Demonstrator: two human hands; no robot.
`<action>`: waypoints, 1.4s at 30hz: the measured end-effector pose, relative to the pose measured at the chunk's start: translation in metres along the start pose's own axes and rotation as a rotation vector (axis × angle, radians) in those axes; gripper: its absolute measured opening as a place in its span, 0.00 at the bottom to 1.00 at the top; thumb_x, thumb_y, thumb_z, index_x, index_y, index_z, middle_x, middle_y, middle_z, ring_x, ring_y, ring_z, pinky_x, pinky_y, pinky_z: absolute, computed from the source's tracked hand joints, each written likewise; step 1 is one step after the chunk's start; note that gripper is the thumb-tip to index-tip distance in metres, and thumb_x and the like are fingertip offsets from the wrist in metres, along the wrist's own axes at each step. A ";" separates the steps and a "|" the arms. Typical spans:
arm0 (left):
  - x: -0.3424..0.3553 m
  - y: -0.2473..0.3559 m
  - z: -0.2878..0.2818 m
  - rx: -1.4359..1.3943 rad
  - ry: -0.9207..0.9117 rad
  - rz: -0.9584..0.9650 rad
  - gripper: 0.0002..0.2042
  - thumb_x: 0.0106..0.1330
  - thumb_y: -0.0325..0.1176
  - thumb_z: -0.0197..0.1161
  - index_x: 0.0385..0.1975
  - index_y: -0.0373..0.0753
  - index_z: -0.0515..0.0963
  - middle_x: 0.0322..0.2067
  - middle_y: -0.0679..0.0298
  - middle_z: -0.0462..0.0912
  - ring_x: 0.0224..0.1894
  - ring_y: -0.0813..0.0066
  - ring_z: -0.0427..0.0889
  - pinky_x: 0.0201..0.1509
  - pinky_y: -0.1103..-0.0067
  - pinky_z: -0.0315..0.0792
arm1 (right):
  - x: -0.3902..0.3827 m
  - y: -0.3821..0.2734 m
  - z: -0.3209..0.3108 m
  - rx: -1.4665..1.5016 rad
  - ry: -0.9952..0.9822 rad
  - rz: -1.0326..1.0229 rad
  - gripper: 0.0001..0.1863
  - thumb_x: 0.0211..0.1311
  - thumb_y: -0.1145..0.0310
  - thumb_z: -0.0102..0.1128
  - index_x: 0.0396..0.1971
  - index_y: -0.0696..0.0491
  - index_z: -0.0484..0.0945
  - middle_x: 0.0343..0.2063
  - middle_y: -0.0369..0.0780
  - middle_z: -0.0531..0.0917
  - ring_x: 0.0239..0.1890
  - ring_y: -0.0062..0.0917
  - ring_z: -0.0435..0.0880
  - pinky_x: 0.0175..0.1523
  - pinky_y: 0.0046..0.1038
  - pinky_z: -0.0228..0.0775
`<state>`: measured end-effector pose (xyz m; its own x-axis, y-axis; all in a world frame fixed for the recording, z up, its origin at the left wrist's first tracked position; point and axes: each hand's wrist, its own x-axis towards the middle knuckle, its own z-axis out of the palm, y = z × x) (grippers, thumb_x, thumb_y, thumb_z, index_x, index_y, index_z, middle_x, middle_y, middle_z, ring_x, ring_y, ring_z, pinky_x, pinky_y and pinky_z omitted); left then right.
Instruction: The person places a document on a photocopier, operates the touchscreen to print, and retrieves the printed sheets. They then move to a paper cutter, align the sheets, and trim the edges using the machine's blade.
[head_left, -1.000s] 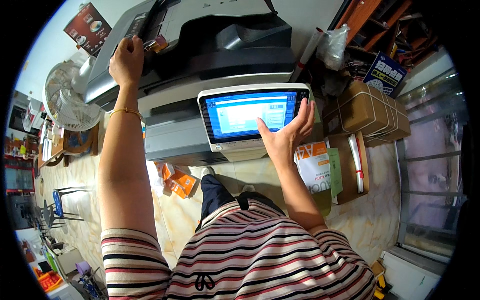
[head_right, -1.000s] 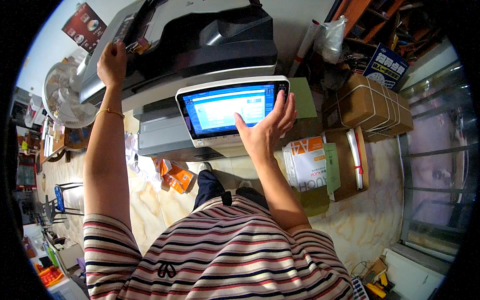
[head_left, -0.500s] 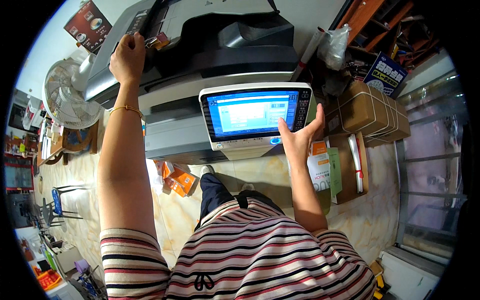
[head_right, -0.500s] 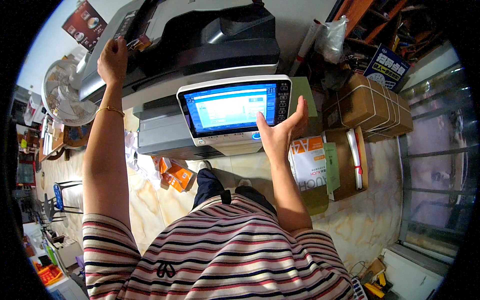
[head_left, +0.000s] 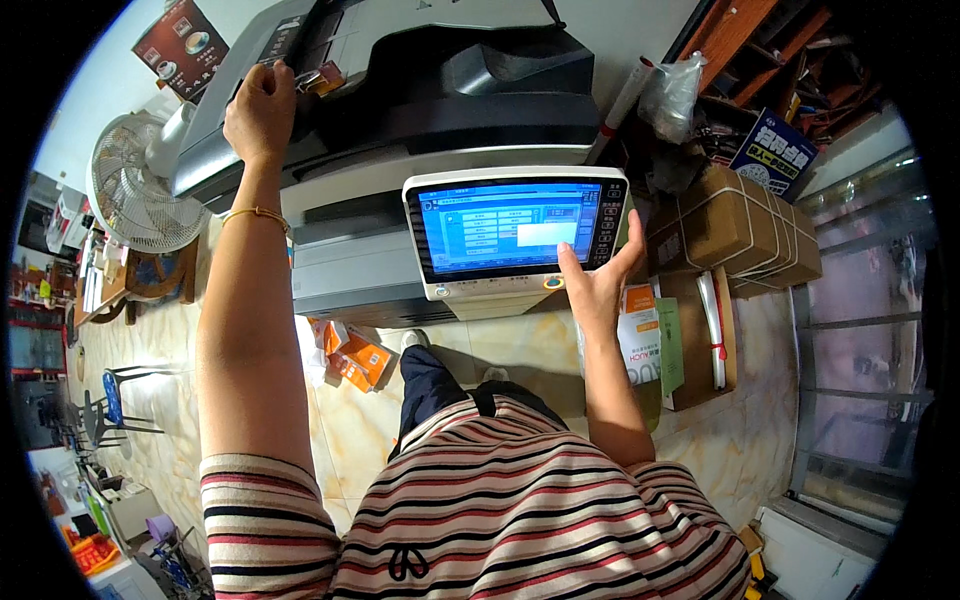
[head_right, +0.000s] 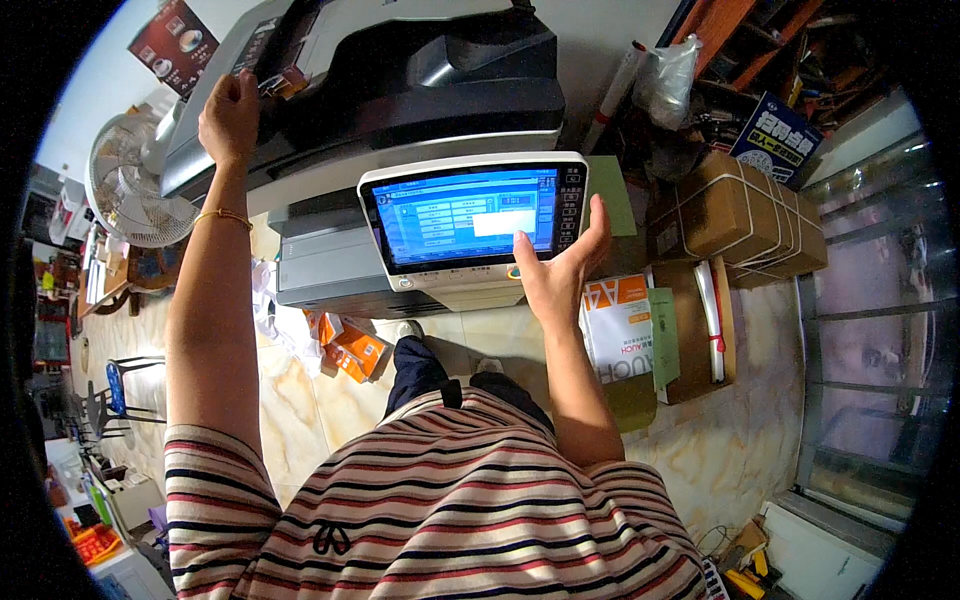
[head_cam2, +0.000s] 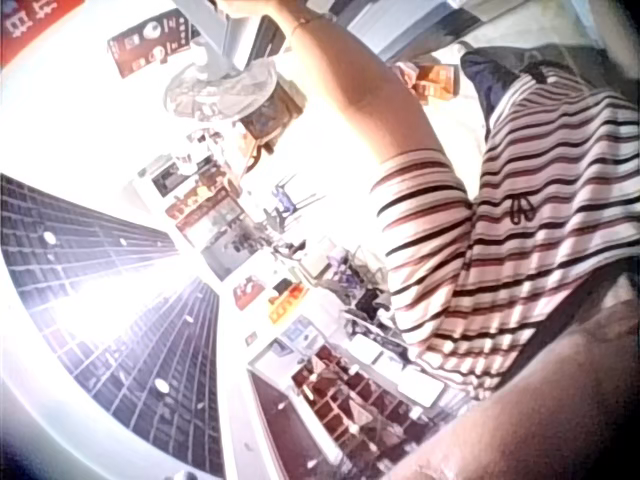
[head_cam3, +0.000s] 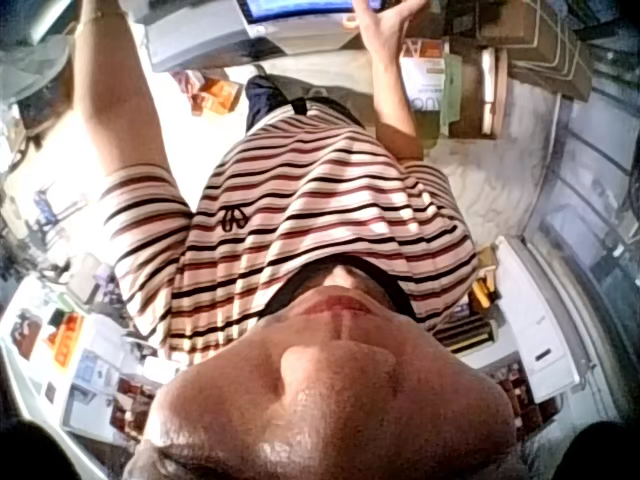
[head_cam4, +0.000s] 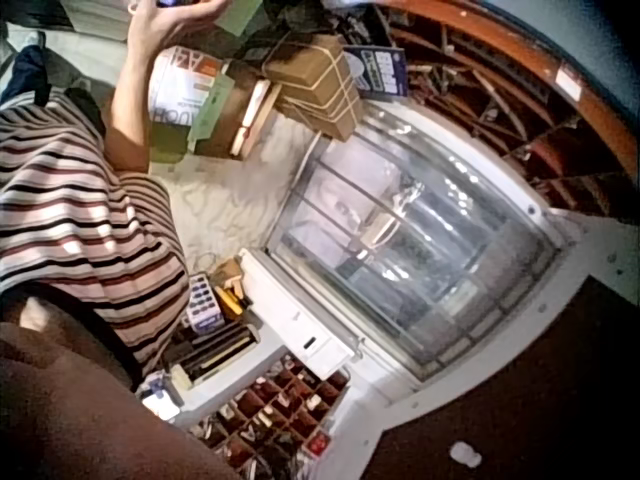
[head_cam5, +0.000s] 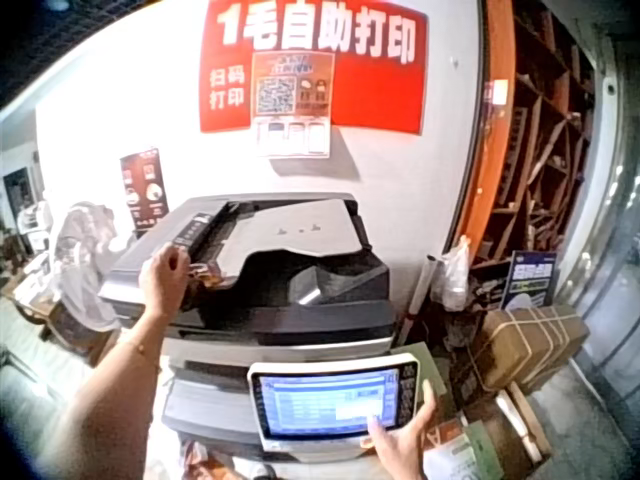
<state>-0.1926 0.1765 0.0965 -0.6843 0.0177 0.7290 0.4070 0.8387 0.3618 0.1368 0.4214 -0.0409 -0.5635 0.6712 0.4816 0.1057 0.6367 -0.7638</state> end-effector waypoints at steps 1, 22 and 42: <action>0.000 0.000 0.000 0.006 -0.006 0.000 0.21 0.64 0.54 0.54 0.23 0.41 0.76 0.20 0.59 0.81 0.28 0.55 0.82 0.32 0.66 0.74 | -0.001 0.000 0.001 -0.004 0.002 -0.014 0.51 0.47 0.60 0.69 0.67 0.57 0.47 0.62 0.53 0.56 0.65 0.46 0.53 0.67 0.49 0.43; -0.001 0.005 -0.002 -0.019 0.020 -0.010 0.20 0.64 0.53 0.54 0.23 0.41 0.76 0.21 0.58 0.81 0.29 0.54 0.82 0.33 0.65 0.74 | 0.005 -0.005 0.012 0.012 0.011 -0.081 0.57 0.48 0.56 0.73 0.68 0.59 0.42 0.63 0.56 0.52 0.67 0.49 0.51 0.68 0.50 0.44; 0.001 0.001 0.000 0.002 -0.029 -0.025 0.19 0.64 0.53 0.55 0.28 0.41 0.78 0.24 0.57 0.81 0.30 0.54 0.82 0.34 0.67 0.73 | 0.009 -0.006 0.016 0.077 -0.003 0.042 0.58 0.48 0.57 0.74 0.68 0.59 0.40 0.65 0.56 0.48 0.69 0.47 0.47 0.71 0.48 0.39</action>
<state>-0.1925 0.1768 0.0974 -0.7117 0.0124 0.7024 0.3881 0.8404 0.3784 0.1177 0.4178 -0.0385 -0.5624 0.6953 0.4474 0.0661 0.5772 -0.8139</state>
